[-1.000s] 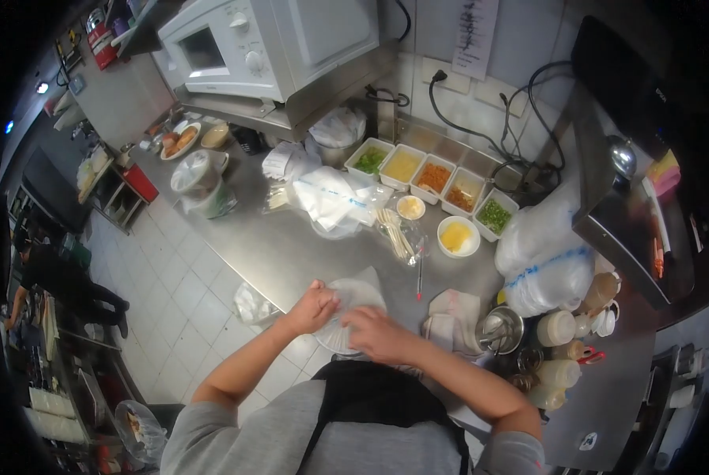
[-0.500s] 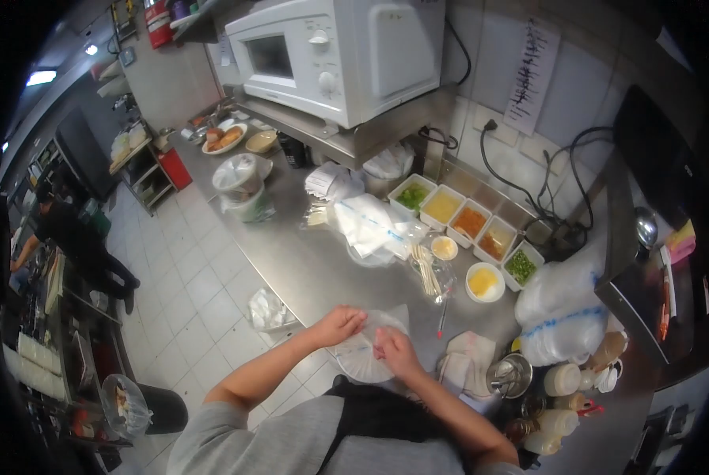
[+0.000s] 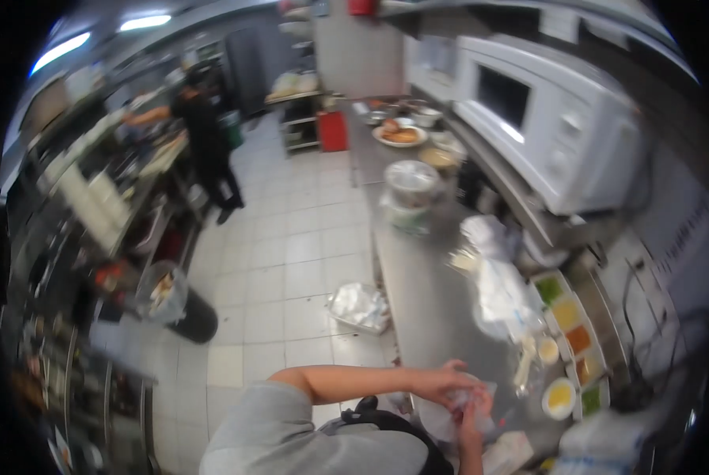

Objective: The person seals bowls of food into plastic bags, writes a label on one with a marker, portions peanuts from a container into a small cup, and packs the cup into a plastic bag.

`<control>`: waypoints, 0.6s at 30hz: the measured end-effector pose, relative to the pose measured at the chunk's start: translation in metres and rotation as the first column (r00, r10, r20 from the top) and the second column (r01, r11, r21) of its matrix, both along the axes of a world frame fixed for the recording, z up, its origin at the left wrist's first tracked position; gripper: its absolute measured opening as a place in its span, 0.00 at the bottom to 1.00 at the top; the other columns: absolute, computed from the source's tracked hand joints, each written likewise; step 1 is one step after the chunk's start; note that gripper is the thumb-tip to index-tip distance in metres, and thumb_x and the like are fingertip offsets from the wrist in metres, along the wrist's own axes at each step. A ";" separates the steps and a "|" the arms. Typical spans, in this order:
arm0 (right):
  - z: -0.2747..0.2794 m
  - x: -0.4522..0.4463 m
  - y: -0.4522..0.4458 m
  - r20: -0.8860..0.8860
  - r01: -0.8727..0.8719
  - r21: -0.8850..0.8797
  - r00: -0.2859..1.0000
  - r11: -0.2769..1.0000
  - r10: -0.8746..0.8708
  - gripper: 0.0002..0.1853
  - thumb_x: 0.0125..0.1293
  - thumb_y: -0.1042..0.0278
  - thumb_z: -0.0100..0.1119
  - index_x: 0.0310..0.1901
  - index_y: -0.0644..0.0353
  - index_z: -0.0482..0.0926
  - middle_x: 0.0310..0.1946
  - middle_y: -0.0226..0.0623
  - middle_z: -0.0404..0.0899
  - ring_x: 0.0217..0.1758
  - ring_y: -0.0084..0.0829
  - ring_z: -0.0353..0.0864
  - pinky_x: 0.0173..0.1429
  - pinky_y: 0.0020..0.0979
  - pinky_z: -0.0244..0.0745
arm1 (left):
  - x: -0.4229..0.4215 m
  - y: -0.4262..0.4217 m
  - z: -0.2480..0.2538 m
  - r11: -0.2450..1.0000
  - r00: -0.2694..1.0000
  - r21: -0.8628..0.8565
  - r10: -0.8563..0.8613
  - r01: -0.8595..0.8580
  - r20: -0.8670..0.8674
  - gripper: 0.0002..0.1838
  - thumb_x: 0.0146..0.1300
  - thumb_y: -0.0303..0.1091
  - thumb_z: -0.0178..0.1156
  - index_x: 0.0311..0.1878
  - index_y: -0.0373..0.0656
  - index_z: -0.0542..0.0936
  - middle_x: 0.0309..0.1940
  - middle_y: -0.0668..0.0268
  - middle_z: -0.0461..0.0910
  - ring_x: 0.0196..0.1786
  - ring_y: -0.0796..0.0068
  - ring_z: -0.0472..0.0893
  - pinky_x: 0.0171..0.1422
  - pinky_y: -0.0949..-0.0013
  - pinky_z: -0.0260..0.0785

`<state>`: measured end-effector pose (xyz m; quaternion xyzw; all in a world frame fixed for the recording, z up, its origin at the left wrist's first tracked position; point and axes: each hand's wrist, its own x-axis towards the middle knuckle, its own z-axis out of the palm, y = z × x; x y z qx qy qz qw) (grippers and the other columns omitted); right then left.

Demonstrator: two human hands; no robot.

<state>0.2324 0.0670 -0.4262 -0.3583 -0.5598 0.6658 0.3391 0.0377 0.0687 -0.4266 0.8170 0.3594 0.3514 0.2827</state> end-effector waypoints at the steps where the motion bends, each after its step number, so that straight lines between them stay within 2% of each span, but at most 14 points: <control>1: 0.001 0.004 0.000 0.136 -0.030 0.066 0.990 0.997 0.021 0.12 0.69 0.63 0.48 0.50 0.57 0.71 0.37 0.32 0.74 0.41 0.24 0.73 0.44 0.23 0.68 | -0.002 0.001 -0.001 0.999 0.998 0.005 0.054 -0.054 0.007 0.38 0.51 0.41 0.67 0.66 0.50 0.63 0.53 0.66 0.75 0.61 0.70 0.70 0.69 0.44 0.40; 2: 0.006 0.006 0.002 0.146 -0.072 0.066 0.987 0.995 0.061 0.12 0.69 0.63 0.48 0.50 0.57 0.71 0.37 0.32 0.74 0.41 0.24 0.73 0.44 0.23 0.68 | 0.000 0.000 0.002 0.999 1.000 -0.045 0.028 -0.028 -0.006 0.37 0.51 0.40 0.67 0.65 0.50 0.64 0.46 0.69 0.78 0.56 0.72 0.73 0.69 0.43 0.39; 3: 0.010 0.009 0.005 0.199 -0.161 0.264 0.974 0.951 0.110 0.09 0.67 0.65 0.51 0.45 0.58 0.73 0.36 0.31 0.74 0.40 0.24 0.73 0.43 0.24 0.68 | 0.002 -0.001 0.003 0.995 1.000 -0.099 -0.014 0.012 -0.017 0.36 0.51 0.38 0.67 0.65 0.50 0.65 0.39 0.72 0.81 0.52 0.75 0.75 0.69 0.42 0.38; 4: 0.012 0.009 0.007 0.254 -0.244 0.451 0.957 0.859 0.138 0.06 0.65 0.67 0.54 0.40 0.59 0.76 0.34 0.31 0.73 0.39 0.25 0.73 0.43 0.24 0.67 | 0.004 -0.004 0.003 0.995 1.000 -0.097 0.006 -0.007 -0.011 0.36 0.51 0.38 0.67 0.65 0.50 0.65 0.39 0.72 0.81 0.52 0.75 0.75 0.69 0.42 0.38; 5: 0.011 0.003 0.008 0.183 -0.134 0.690 0.983 0.712 0.007 0.02 0.53 0.76 0.62 0.29 0.61 0.78 0.27 0.35 0.74 0.32 0.32 0.76 0.38 0.29 0.71 | 0.005 -0.006 0.004 0.995 0.999 -0.097 0.020 -0.016 0.036 0.35 0.51 0.36 0.66 0.64 0.50 0.66 0.35 0.75 0.81 0.49 0.76 0.77 0.70 0.42 0.37; 6: 0.015 0.004 0.010 0.186 -0.144 0.691 0.982 0.708 0.018 0.02 0.53 0.76 0.62 0.29 0.61 0.78 0.27 0.35 0.74 0.32 0.32 0.76 0.38 0.29 0.71 | 0.005 -0.008 0.006 0.995 0.996 -0.098 0.032 -0.024 0.080 0.33 0.51 0.34 0.65 0.63 0.50 0.67 0.30 0.78 0.81 0.45 0.77 0.78 0.70 0.42 0.36; 8: 0.033 0.008 0.011 0.391 -0.300 0.785 0.918 0.542 -0.058 0.07 0.47 0.80 0.61 0.31 0.62 0.78 0.27 0.40 0.72 0.33 0.38 0.75 0.38 0.31 0.70 | 0.005 -0.009 0.010 0.994 0.997 -0.106 0.033 -0.025 0.076 0.31 0.51 0.32 0.64 0.61 0.50 0.68 0.30 0.77 0.81 0.44 0.76 0.78 0.70 0.43 0.36; 11: 0.033 0.011 0.017 0.493 -0.356 0.754 0.862 0.552 -0.117 0.08 0.46 0.81 0.58 0.31 0.62 0.78 0.26 0.42 0.70 0.33 0.41 0.73 0.36 0.35 0.67 | 0.004 -0.005 0.008 0.989 0.998 -0.145 0.026 -0.019 0.052 0.26 0.53 0.32 0.60 0.58 0.49 0.70 0.31 0.75 0.81 0.44 0.75 0.79 0.70 0.42 0.36; 12: 0.030 0.009 0.018 0.494 -0.353 0.754 0.861 0.554 -0.124 0.08 0.46 0.81 0.58 0.31 0.62 0.78 0.26 0.42 0.70 0.33 0.41 0.73 0.36 0.35 0.67 | 0.004 -0.002 0.006 0.985 0.999 -0.173 0.016 -0.010 0.033 0.23 0.55 0.34 0.58 0.56 0.48 0.72 0.31 0.75 0.81 0.43 0.74 0.79 0.69 0.42 0.37; 13: 0.023 0.004 0.021 0.418 -0.312 0.857 0.886 0.410 -0.201 0.06 0.45 0.79 0.59 0.29 0.62 0.77 0.26 0.42 0.70 0.31 0.42 0.72 0.34 0.36 0.66 | 0.004 0.001 0.002 0.985 0.999 -0.172 -0.006 0.012 0.035 0.23 0.55 0.34 0.58 0.56 0.48 0.72 0.31 0.75 0.81 0.43 0.74 0.79 0.69 0.42 0.37; 14: 0.018 0.003 0.022 0.336 -0.267 0.929 0.900 0.256 -0.279 0.05 0.45 0.77 0.60 0.27 0.63 0.75 0.25 0.42 0.69 0.30 0.42 0.71 0.31 0.38 0.65 | 0.004 0.005 0.001 0.976 0.999 -0.212 0.046 -0.040 0.025 0.20 0.58 0.38 0.55 0.54 0.48 0.73 0.31 0.73 0.81 0.43 0.74 0.79 0.68 0.44 0.40; 15: 0.013 0.000 0.025 0.304 -0.245 0.943 0.908 0.225 -0.288 0.06 0.44 0.77 0.60 0.27 0.62 0.75 0.25 0.42 0.69 0.30 0.43 0.71 0.31 0.38 0.65 | 0.010 0.010 -0.001 0.964 0.996 -0.253 0.083 -0.077 0.015 0.18 0.60 0.41 0.52 0.53 0.48 0.74 0.31 0.72 0.81 0.44 0.73 0.78 0.68 0.46 0.43; 17: 0.029 -0.012 0.022 0.248 -0.201 0.962 0.927 0.186 -0.281 0.06 0.44 0.76 0.60 0.27 0.61 0.75 0.25 0.42 0.70 0.29 0.43 0.71 0.30 0.39 0.66 | 0.011 0.013 0.019 0.915 0.998 -0.398 0.053 -0.060 -0.030 0.19 0.63 0.48 0.46 0.49 0.49 0.77 0.33 0.68 0.81 0.44 0.71 0.78 0.64 0.50 0.50; 18: 0.038 -0.015 0.019 0.224 -0.182 0.967 0.940 0.177 -0.257 0.06 0.44 0.76 0.60 0.27 0.61 0.75 0.25 0.41 0.71 0.29 0.43 0.72 0.30 0.39 0.67 | 0.015 0.018 0.016 0.918 0.993 -0.385 0.056 -0.092 -0.103 0.16 0.63 0.47 0.49 0.44 0.49 0.79 0.32 0.67 0.81 0.41 0.70 0.79 0.58 0.53 0.56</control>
